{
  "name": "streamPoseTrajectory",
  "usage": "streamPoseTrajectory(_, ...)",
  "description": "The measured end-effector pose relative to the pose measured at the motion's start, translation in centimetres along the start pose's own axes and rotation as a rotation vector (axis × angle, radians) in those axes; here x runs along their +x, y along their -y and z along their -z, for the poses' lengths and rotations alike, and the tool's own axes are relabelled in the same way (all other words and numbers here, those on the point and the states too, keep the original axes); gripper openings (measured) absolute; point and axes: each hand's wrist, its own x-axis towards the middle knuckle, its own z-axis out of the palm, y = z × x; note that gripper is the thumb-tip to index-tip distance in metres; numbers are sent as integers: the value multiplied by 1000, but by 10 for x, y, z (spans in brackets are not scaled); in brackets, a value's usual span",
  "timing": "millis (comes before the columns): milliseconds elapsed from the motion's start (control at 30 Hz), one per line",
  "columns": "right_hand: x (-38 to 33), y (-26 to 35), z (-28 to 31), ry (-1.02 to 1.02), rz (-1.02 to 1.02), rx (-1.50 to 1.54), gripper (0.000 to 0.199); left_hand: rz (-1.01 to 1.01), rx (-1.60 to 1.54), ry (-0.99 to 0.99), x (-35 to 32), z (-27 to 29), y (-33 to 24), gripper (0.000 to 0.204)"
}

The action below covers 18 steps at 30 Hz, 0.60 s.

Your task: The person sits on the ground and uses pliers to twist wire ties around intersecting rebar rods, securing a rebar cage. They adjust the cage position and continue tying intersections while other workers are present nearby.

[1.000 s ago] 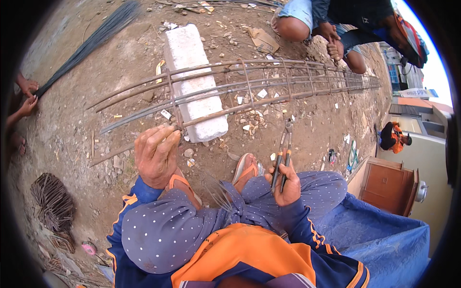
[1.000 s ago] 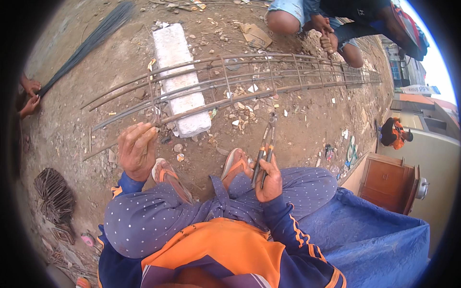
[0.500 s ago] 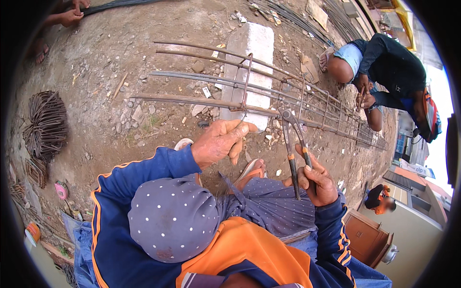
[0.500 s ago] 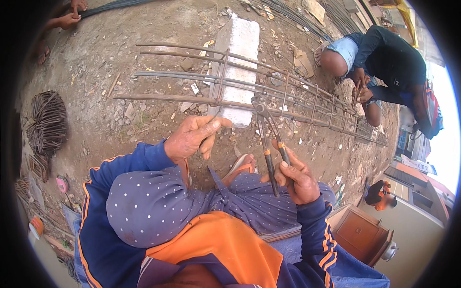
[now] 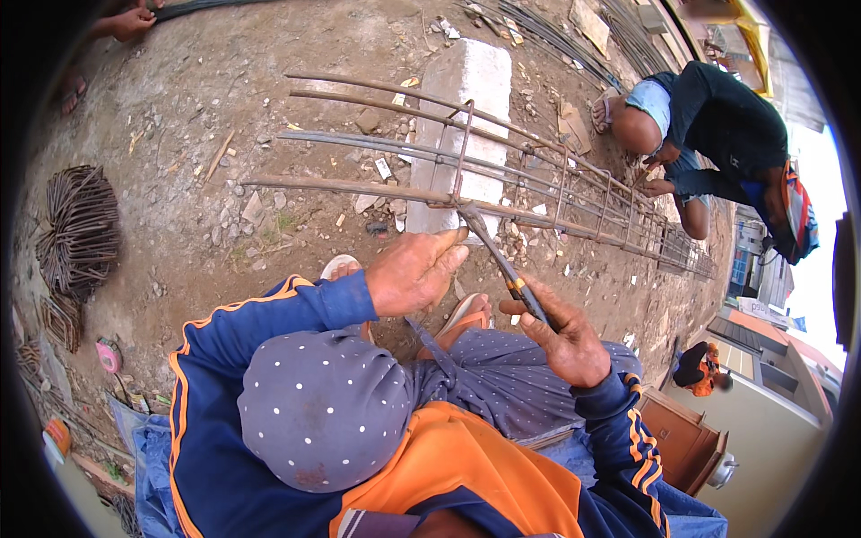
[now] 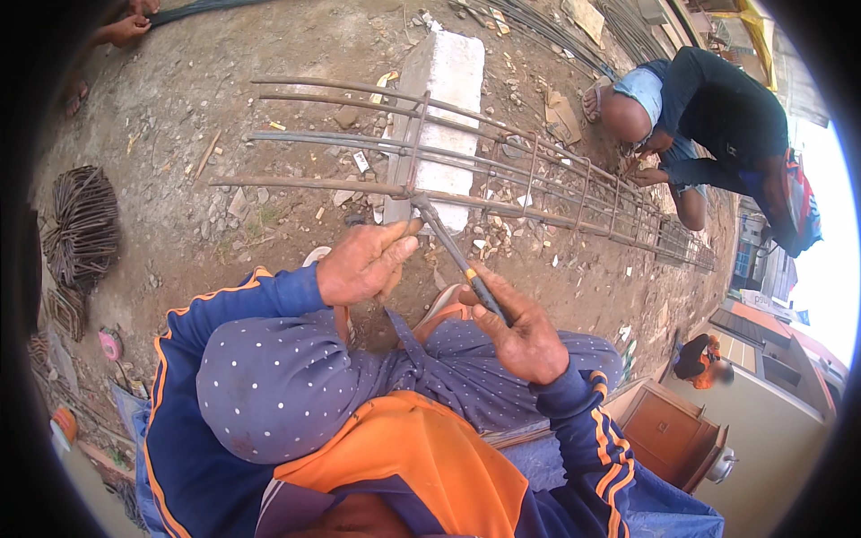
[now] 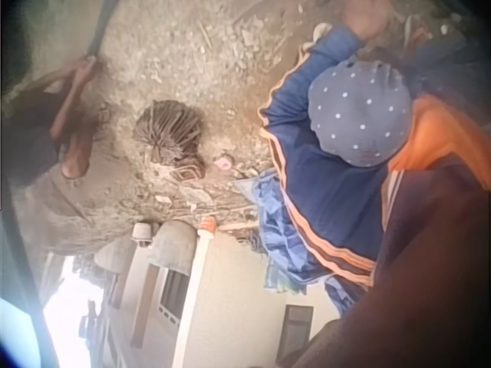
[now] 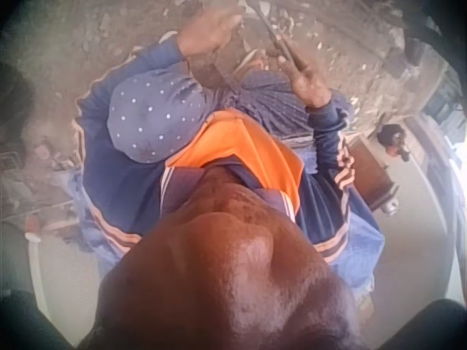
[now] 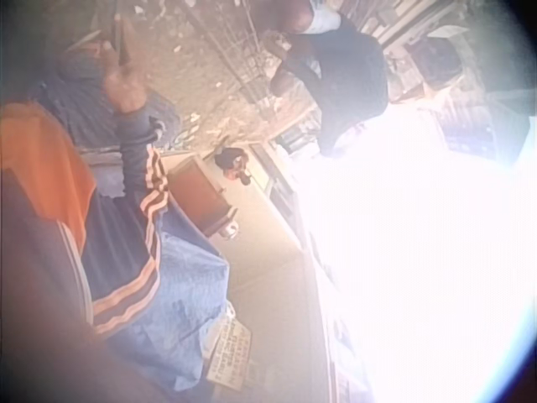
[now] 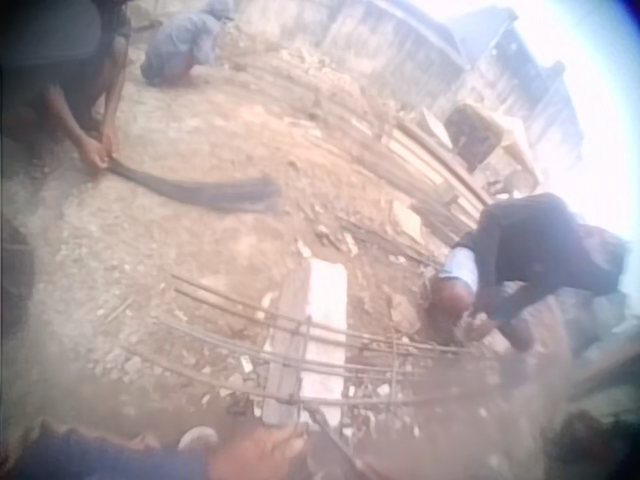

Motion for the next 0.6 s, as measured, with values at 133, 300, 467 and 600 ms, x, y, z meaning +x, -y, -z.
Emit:
streamPoseTrajectory(133, -2, 7, -1, 11, -40, 15, 54, 13, 36, 47, 2, 3, -5, 36)
streamPoseTrajectory(300, -4, 18, -2, -45, 5, -239, 55, 78, -4, 96, 3, 3, -7, 40)
streamPoseTrajectory(467, -4, 26, -34, -76, -148, 140, 42, 364, -971, 99, 16, -21, 7, 52)
streamPoseTrajectory(600, -3, 3, -21, 61, -400, 899, 38, 379, -1433, 128, 44, -55, -13, 46)
